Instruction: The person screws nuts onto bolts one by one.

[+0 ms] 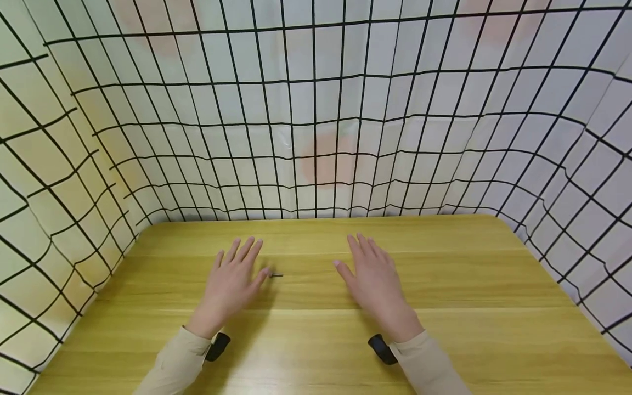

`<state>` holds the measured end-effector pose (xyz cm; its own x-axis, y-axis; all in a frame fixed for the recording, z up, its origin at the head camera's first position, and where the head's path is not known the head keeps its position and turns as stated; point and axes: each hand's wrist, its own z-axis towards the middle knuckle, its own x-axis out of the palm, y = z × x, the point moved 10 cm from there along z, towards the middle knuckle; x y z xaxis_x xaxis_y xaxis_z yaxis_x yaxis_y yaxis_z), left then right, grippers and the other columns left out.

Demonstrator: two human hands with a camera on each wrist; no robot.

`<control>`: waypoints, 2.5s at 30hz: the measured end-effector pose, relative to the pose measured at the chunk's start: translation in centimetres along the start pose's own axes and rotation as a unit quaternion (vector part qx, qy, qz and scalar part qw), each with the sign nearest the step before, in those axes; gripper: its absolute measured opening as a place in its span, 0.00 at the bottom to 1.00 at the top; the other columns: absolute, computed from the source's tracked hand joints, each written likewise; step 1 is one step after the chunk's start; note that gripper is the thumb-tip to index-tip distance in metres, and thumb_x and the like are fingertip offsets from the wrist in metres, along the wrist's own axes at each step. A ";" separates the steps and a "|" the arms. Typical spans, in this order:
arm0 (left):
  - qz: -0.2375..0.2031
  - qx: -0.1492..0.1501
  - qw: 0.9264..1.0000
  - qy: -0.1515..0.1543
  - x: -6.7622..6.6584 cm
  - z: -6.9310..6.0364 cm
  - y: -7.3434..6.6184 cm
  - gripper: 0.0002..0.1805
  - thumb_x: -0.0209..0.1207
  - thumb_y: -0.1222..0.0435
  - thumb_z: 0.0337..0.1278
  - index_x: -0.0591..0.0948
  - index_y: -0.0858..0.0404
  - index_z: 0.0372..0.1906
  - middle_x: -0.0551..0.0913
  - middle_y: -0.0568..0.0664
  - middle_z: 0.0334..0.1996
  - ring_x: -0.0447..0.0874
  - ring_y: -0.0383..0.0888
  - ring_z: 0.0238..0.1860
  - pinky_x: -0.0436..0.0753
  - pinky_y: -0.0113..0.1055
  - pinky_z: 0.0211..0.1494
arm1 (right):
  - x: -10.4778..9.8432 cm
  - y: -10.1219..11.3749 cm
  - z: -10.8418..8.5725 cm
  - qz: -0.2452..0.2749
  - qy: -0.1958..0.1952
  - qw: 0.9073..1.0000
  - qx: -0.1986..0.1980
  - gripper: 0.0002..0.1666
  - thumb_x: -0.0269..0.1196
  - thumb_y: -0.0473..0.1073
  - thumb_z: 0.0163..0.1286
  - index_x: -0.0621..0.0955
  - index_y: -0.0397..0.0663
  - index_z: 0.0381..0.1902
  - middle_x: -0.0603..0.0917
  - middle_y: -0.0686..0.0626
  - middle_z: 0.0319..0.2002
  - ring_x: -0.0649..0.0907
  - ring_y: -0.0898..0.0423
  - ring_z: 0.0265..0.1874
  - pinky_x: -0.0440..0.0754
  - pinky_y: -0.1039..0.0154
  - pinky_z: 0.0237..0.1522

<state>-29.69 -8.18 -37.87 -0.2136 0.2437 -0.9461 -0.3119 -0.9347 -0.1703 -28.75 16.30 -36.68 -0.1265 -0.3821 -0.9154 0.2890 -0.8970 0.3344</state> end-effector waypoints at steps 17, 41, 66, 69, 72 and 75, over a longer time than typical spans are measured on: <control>-0.096 0.122 0.988 -0.022 -0.3 1.1 0.4 0.26 0.70 0.62 0.56 0.78 0.69 0.58 0.79 0.59 0.57 0.73 0.57 0.61 0.69 0.50 0.65 | 0.0 -3.8 0.9 0.120 -0.024 0.992 -0.041 0.26 0.59 0.43 0.74 0.71 0.41 0.67 0.70 0.39 0.67 0.66 0.37 0.66 0.61 0.37 0.64; -0.330 0.026 0.935 0.126 4.0 2.6 4.2 0.14 0.69 0.68 0.56 0.85 0.64 0.49 0.84 0.50 0.45 0.81 0.49 0.45 0.79 0.44 0.50 | 3.2 -6.7 2.6 0.247 0.097 0.961 -0.081 0.20 0.62 0.35 0.71 0.78 0.41 0.59 0.82 0.44 0.54 0.80 0.48 0.51 0.77 0.51 0.52; -0.334 0.055 0.926 0.169 5.4 3.7 2.2 0.12 0.70 0.69 0.54 0.86 0.65 0.44 0.81 0.50 0.36 0.75 0.44 0.36 0.75 0.37 0.42 | 6.8 -7.0 4.0 0.277 0.187 0.937 -0.105 0.15 0.66 0.37 0.68 0.83 0.45 0.52 0.85 0.51 0.45 0.81 0.57 0.40 0.79 0.64 0.43; -0.332 0.054 0.926 0.172 5.7 3.8 2.1 0.10 0.70 0.69 0.53 0.86 0.64 0.42 0.80 0.49 0.35 0.74 0.43 0.35 0.74 0.37 0.41 | 6.8 -6.9 4.0 0.270 0.186 0.938 -0.113 0.14 0.66 0.36 0.67 0.84 0.46 0.51 0.84 0.51 0.45 0.81 0.57 0.40 0.78 0.64 0.43; -0.330 0.055 0.927 0.170 5.9 3.9 1.9 0.08 0.70 0.70 0.52 0.86 0.63 0.39 0.79 0.48 0.34 0.73 0.43 0.34 0.73 0.37 0.40 | 6.7 -6.7 3.8 0.271 0.187 0.936 -0.121 0.13 0.66 0.35 0.67 0.84 0.45 0.50 0.84 0.50 0.45 0.80 0.55 0.40 0.77 0.64 0.43; -0.324 0.054 0.930 0.162 6.0 4.0 1.8 0.07 0.70 0.70 0.51 0.87 0.62 0.37 0.79 0.47 0.33 0.72 0.42 0.33 0.73 0.37 0.38 | 6.7 -6.4 3.7 0.272 0.190 0.936 -0.121 0.12 0.65 0.35 0.67 0.84 0.45 0.49 0.84 0.49 0.45 0.79 0.54 0.40 0.77 0.64 0.43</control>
<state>-35.26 -7.41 -42.77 0.3369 0.6400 -0.6905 -0.3735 -0.5824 -0.7220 -35.01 18.69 -44.10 0.4348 -0.6196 -0.6535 0.4250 -0.4986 0.7555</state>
